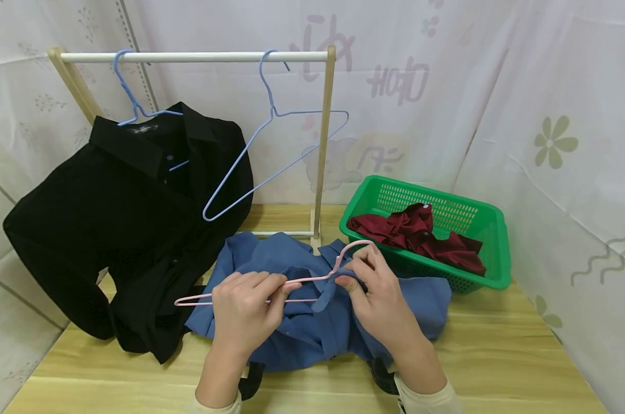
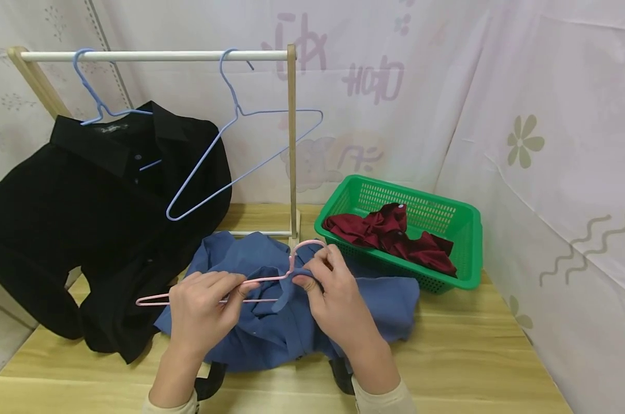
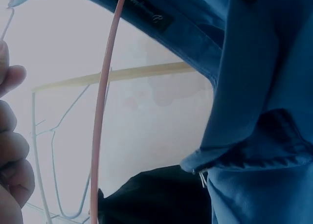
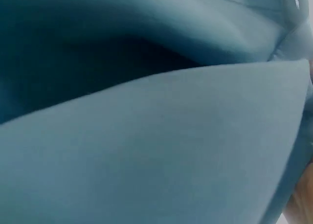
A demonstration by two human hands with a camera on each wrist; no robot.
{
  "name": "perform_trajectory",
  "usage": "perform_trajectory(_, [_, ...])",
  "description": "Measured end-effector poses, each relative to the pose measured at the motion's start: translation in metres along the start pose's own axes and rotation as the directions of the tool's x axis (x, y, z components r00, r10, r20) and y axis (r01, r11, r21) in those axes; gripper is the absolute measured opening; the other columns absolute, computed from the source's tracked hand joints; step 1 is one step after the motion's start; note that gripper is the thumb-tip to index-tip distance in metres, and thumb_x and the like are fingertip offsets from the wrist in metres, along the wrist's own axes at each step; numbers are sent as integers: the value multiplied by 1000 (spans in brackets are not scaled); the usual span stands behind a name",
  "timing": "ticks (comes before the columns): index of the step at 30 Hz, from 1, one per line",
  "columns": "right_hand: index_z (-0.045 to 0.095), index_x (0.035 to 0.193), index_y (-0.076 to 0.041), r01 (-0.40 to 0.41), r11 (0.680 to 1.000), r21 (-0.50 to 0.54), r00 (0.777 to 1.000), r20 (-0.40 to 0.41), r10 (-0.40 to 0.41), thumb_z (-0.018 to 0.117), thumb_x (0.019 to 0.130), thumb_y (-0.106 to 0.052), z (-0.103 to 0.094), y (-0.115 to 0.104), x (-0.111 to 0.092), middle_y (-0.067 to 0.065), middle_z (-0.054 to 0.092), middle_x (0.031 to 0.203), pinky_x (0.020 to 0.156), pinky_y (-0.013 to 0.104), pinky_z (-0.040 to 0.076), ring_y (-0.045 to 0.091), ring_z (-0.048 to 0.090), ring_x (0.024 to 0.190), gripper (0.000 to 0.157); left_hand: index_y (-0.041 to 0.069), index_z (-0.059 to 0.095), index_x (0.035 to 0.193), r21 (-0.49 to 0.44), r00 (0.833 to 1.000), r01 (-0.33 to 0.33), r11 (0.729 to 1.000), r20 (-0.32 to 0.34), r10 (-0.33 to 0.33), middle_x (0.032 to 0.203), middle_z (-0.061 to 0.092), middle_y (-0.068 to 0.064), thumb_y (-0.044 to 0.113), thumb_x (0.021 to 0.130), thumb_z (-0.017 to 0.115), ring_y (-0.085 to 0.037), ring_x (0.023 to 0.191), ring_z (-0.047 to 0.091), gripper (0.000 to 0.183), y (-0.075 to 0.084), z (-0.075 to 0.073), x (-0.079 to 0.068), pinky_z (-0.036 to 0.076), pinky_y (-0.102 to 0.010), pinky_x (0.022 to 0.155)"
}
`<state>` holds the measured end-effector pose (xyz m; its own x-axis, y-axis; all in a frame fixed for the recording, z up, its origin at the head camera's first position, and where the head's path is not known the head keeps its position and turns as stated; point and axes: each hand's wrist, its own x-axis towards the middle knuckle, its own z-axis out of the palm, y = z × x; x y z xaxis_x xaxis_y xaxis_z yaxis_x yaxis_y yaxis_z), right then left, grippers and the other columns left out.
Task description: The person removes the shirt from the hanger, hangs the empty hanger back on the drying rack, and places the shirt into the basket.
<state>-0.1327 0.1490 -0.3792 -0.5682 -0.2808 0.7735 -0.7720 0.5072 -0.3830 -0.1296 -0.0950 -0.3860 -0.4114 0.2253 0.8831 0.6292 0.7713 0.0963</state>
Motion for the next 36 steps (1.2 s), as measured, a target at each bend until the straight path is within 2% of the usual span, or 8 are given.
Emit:
perform_trajectory(3, [67, 97, -9, 8, 1000, -4, 1000, 10, -8, 52, 107, -34, -1, -1, 2, 8, 56, 108, 83, 18, 43, 16, 53, 101, 31, 13, 81, 82, -7, 1000, 3, 1000, -6, -3, 60, 68, 3, 30, 101, 72, -13, 47, 54, 27, 0, -1, 1, 33, -23, 46])
perform_trajectory(5, [69, 99, -8, 10, 1000, -11, 1000, 8, -10, 54, 107, -32, -2, -2, 1, 6, 63, 109, 85, 17, 45, 16, 57, 101, 29, 14, 81, 82, -16, 1000, 6, 1000, -11, -6, 59, 67, 3, 33, 102, 71, -12, 47, 54, 30, 0, 0, 1, 32, -22, 46])
perform_trajectory(7, [70, 99, -9, 8, 1000, -20, 1000, 5, -8, 56, 106, -32, -2, -2, 1, 3, 66, 103, 83, 17, 46, 14, 60, 97, 28, 14, 81, 82, -25, 1000, 5, 1000, -13, -5, 59, 67, 4, 33, 102, 71, -12, 47, 54, 30, 0, 1, 1, 32, -22, 46])
perform_trajectory(10, [68, 96, -10, 1, 1000, -26, 1000, 6, -1, 56, 106, -32, -3, -1, 0, 1, 64, 95, 77, 17, 44, 10, 56, 88, 27, 15, 81, 82, -36, 1000, 8, 999, -9, -8, 60, 68, 5, 32, 100, 74, -11, 47, 54, 26, 0, 2, 1, 32, -22, 46])
perform_trajectory(15, [67, 92, -13, 12, 1000, -22, 1000, 27, -11, 56, 106, -33, -4, -1, 2, -2, 62, 91, 73, 17, 43, 8, 55, 86, 27, 15, 83, 83, -51, 1000, 23, 998, 7, -23, 63, 72, 4, 33, 97, 77, -11, 48, 56, 23, -3, 1, 0, 32, -21, 47])
perform_trajectory(18, [65, 89, -14, 24, 1000, -12, 999, 36, -23, 55, 106, -34, -5, -1, 3, -4, 60, 88, 73, 17, 42, 8, 55, 86, 28, 15, 83, 83, -65, 1000, 28, 997, 7, -28, 64, 73, 4, 37, 100, 75, -11, 48, 56, 29, -6, 0, -1, 32, -21, 47])
perform_trajectory(24, [68, 89, -14, 20, 1000, 2, 1000, 13, -20, 58, 105, -34, -7, -1, 3, -5, 63, 87, 77, 18, 45, 11, 59, 90, 27, 16, 82, 80, -80, 999, 29, 996, -17, -31, 61, 71, 5, 51, 106, 60, -10, 46, 53, 49, -11, -2, 0, 34, -22, 46])
perform_trajectory(36, [68, 89, -15, -1, 1000, -22, 1000, 31, 2, 58, 106, -32, -9, -2, 2, -6, 62, 86, 76, 18, 44, 10, 56, 89, 25, 15, 82, 78, -120, 998, 51, 991, -26, -55, 63, 73, 3, 49, 106, 63, -8, 44, 48, 47, -16, -7, -2, 31, -20, 45])
